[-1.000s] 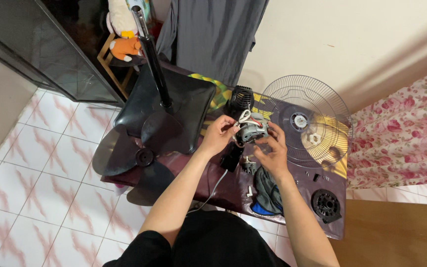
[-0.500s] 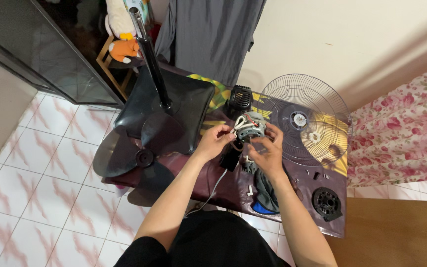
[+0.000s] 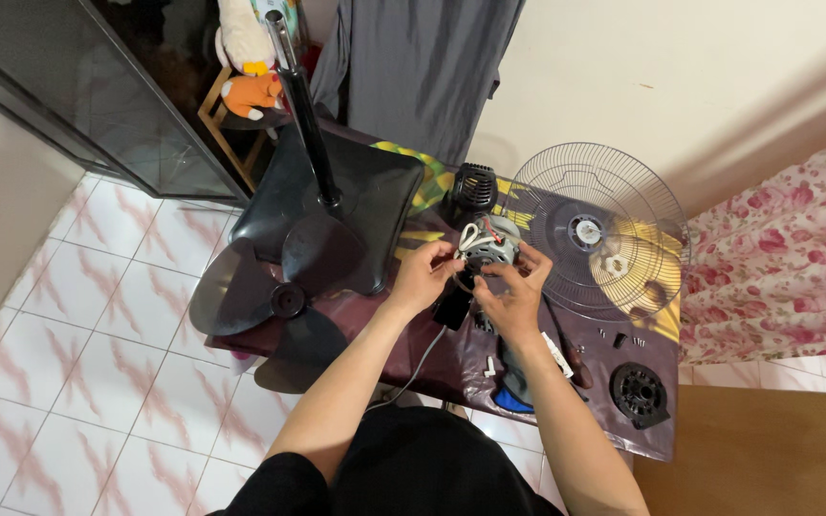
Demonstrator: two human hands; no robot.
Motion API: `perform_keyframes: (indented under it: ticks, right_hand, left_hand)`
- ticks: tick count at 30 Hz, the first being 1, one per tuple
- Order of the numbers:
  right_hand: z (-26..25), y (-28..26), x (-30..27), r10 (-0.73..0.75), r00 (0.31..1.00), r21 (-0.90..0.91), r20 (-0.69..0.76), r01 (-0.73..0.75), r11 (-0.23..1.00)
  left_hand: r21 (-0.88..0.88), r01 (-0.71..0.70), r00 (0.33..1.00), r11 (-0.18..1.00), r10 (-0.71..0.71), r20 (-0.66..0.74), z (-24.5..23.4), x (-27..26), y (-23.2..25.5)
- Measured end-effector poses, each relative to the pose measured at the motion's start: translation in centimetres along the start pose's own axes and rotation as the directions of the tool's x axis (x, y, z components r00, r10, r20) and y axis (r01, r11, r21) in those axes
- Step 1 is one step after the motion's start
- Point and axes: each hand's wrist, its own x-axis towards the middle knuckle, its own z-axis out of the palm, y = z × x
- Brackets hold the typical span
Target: The person works on a disassembled electric fan motor on a table. They use a screwdriver to adjust internal components and wires, then handle a small white plastic part. The fan blades and cage remain disassembled on the table throughout.
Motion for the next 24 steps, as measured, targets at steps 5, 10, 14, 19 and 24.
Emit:
perform_keyframes:
  ticks: [5, 10, 14, 19, 24]
  right_hand:
    - [0.1, -0.2, -0.5, 0.003, 1.0, -0.049, -0.029, -0.005, 0.999]
    - [-0.1, -0.4, -1.3, 0.025, 0.999, -0.042, -0.027, -0.026, 0.999]
    - [-0.4, -0.5, -1.6, 0.035, 0.999, 0.008, -0.005, -0.035, 0.999]
    - [-1.0, -0.5, -1.5, -0.022, 1.0, 0.003, 0.021, 0.022, 1.0]
    - [-1.4, -0.6, -1.3, 0.002, 0.998, 0.057, 0.061, -0.005, 0.998]
  left_hand:
    - [0.014, -0.176, 0.984, 0.984, 0.176, 0.021, -0.2, 0.0, 0.6]
    - [0.051, -0.167, 0.975, 0.985, 0.157, 0.156, -0.8, 0.3, 0.6]
    - [0.034, -0.044, 0.972, 0.998, 0.034, 0.231, -1.0, 0.0, 0.7]
    - [-0.048, 0.104, 0.954, 0.993, -0.086, 0.286, -1.6, -0.9, -0.4]
    - [-0.084, 0.001, 0.949, 0.996, 0.025, 0.314, -1.6, -1.1, -4.3]
